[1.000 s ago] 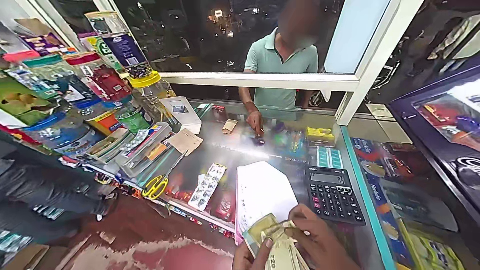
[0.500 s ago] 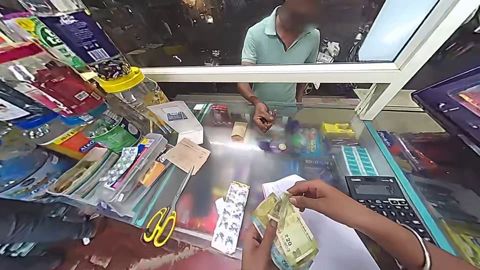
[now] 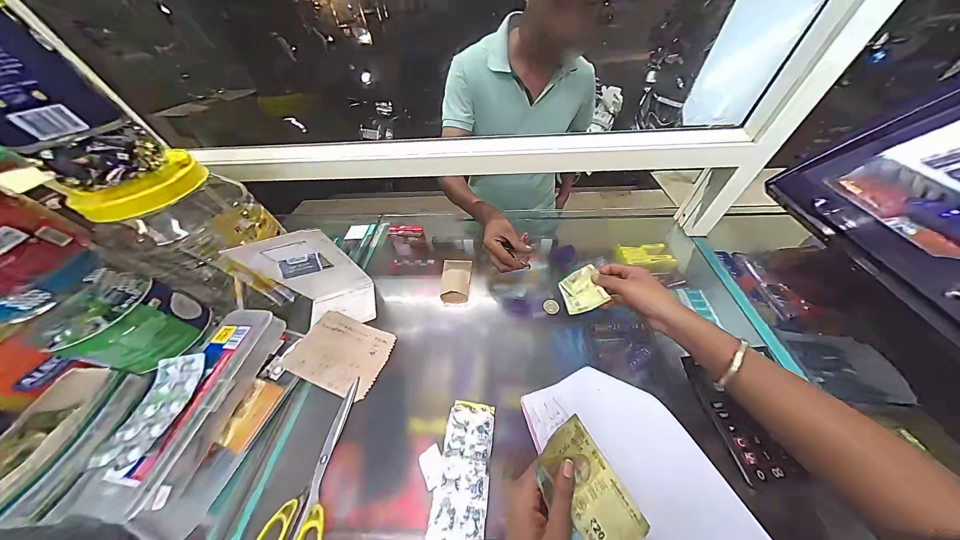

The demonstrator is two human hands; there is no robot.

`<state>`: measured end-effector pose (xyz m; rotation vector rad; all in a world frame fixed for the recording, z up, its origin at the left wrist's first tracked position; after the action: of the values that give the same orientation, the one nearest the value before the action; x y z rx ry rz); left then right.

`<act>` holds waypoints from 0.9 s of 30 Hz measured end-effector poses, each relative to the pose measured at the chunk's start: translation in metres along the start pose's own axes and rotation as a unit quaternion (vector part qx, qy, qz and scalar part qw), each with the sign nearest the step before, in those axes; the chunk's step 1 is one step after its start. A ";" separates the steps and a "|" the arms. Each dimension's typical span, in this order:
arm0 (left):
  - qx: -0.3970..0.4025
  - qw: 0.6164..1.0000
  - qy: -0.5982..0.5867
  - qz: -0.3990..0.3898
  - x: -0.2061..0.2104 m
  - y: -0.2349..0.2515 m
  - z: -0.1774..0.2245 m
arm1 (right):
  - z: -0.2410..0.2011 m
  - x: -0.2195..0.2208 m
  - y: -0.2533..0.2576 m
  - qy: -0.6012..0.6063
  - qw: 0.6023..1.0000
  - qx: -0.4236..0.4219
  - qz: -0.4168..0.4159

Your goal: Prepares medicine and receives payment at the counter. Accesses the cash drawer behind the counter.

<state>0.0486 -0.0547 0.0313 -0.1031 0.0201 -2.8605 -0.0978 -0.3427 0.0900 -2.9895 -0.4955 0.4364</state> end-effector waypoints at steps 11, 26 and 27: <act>0.057 0.995 0.079 0.027 0.001 -0.001 -0.004 | -0.002 0.018 -0.006 -0.176 0.975 -0.118 0.072; 0.057 0.997 0.055 0.004 0.009 0.006 -0.007 | 0.010 0.062 -0.011 -0.317 0.932 -0.068 -0.162; 0.057 0.997 0.045 0.011 0.008 0.006 -0.006 | 0.010 0.061 -0.010 -0.320 0.928 -0.068 -0.177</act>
<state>0.0418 -0.0629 0.0257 0.0477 -0.1241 -2.8350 -0.0480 -0.3131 0.0651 -2.7188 -1.1262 1.3883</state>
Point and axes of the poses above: each hand's wrist, its own y-axis towards the middle knuckle, its own x-axis out of the palm, z = x × y, the point moved 5 cm from there along y, towards the middle knuckle, and after that the axes turned 6 degrees about -x, right-handed, at the moved point
